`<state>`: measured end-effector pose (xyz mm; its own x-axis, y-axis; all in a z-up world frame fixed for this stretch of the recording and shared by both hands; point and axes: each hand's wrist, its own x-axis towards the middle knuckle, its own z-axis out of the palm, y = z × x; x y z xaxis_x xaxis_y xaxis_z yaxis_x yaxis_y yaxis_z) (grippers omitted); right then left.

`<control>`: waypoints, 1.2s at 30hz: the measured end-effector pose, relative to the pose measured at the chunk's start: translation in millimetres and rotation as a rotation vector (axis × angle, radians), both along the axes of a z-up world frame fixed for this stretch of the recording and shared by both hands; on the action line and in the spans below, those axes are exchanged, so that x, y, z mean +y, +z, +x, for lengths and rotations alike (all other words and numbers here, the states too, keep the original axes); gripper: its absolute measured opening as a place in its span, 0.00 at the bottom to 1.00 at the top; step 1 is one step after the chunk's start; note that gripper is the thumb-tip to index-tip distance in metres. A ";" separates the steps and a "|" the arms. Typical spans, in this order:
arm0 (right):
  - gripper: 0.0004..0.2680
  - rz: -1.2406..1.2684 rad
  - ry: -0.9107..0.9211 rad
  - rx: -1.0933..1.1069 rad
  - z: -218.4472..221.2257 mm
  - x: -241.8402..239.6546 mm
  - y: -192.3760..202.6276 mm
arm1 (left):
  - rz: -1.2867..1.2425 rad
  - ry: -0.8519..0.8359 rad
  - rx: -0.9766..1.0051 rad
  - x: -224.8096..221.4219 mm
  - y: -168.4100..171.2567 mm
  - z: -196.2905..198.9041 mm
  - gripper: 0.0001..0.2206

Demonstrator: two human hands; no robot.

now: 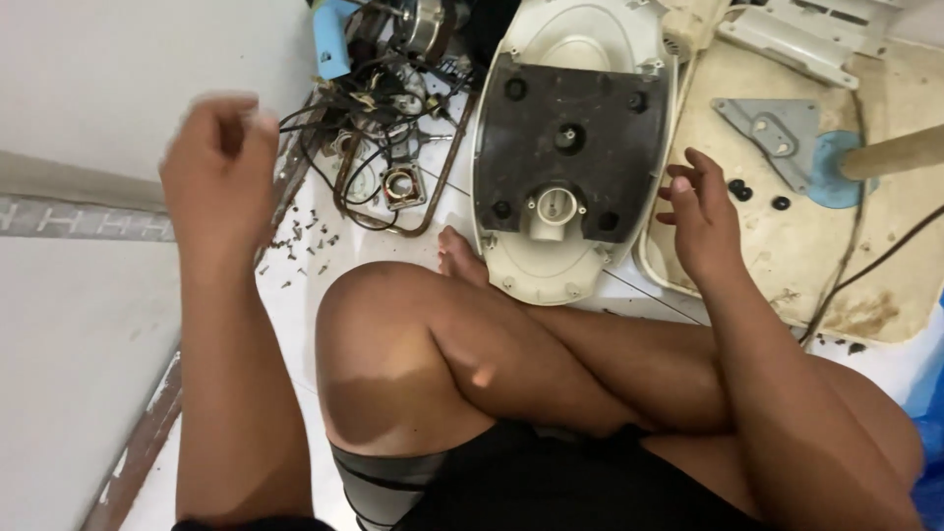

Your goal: Reassembling the base plate of a standing fan by aligning a metal weight and securing it with screws.

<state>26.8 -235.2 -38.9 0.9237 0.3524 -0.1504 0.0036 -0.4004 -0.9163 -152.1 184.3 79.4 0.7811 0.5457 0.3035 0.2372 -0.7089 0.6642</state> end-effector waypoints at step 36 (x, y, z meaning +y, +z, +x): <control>0.15 -0.098 0.037 -0.149 -4.8 7.2 -12.1 | 0.153 0.337 0.553 39.0 -209.7 -168.9 0.05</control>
<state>22.1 -228.0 -50.9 0.9252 0.3766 -0.0478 0.1530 -0.4853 -0.8609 -321.0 223.3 -130.2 0.6378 0.7702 0.0003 0.7397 -0.6127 0.2783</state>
